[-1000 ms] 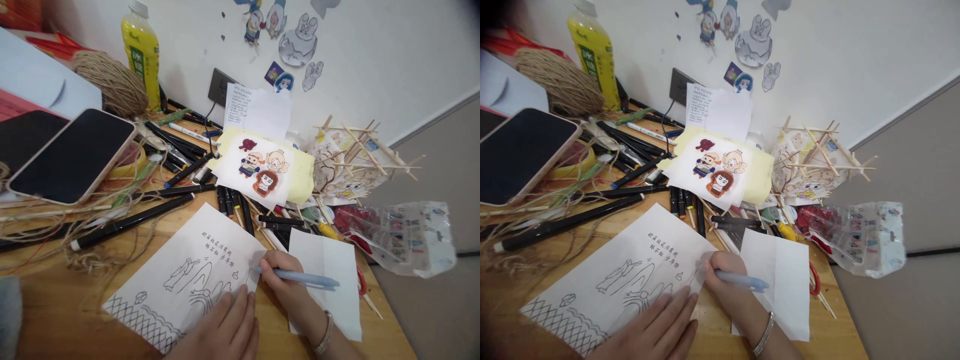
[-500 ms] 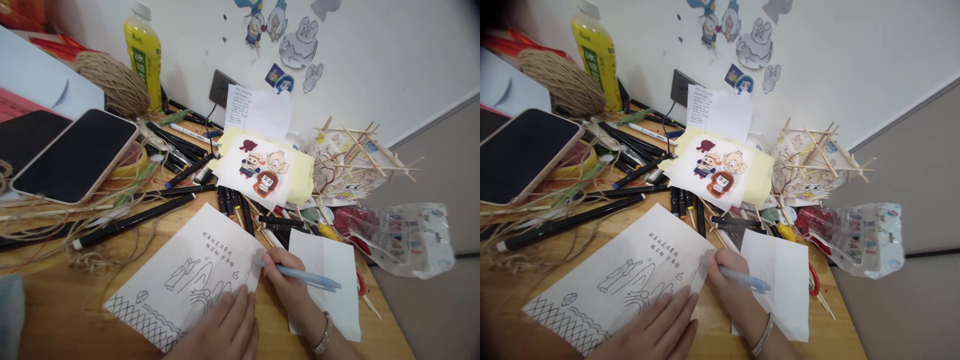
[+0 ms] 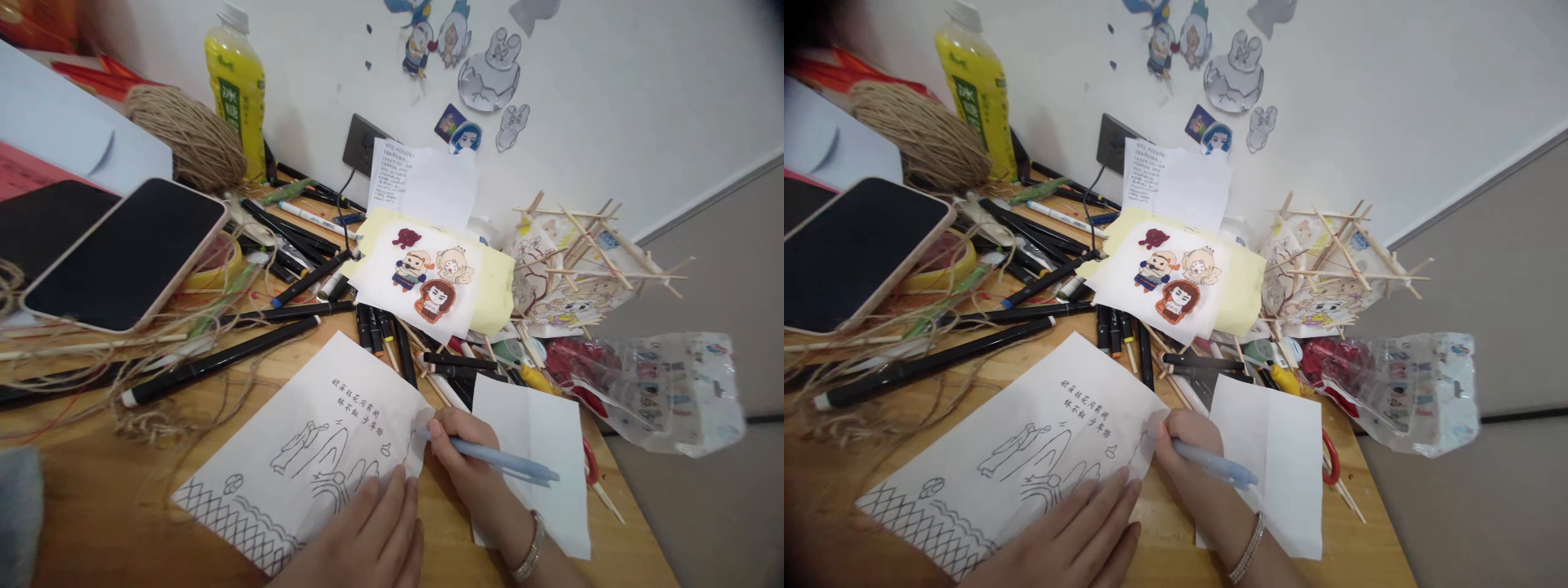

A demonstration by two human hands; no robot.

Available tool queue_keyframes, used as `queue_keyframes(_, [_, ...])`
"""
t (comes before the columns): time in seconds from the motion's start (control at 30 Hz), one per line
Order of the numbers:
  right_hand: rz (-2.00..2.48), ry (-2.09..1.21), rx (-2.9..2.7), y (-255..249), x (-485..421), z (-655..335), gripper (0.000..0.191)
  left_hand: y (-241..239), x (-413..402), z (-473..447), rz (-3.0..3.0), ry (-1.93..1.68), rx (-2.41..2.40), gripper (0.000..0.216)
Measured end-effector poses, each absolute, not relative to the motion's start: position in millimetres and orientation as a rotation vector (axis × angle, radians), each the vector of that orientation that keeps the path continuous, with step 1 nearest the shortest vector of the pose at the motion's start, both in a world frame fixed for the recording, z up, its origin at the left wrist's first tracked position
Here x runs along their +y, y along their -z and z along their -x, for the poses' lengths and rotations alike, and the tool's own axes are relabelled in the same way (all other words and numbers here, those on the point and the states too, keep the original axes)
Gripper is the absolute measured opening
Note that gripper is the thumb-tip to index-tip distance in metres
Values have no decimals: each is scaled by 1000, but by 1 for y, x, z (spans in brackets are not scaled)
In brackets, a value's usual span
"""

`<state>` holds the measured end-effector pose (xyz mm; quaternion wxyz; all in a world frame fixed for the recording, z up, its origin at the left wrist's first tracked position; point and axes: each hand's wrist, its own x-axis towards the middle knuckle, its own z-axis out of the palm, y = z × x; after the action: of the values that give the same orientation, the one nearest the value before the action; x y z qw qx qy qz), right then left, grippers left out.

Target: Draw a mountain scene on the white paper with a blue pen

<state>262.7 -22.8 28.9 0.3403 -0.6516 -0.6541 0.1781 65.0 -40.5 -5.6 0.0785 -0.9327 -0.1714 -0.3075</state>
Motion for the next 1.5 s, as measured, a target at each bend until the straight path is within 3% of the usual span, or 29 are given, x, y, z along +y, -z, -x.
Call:
queue_keyframes(0.67, [1639,-484,-1881,-29,-19,-264,35,4,-40,-66,2778,940,-525,19])
queue_keyframes(1.5, [1623,-478,-1827,-27,-26,-269,42,4,-41,-64,2798,924,-559,27])
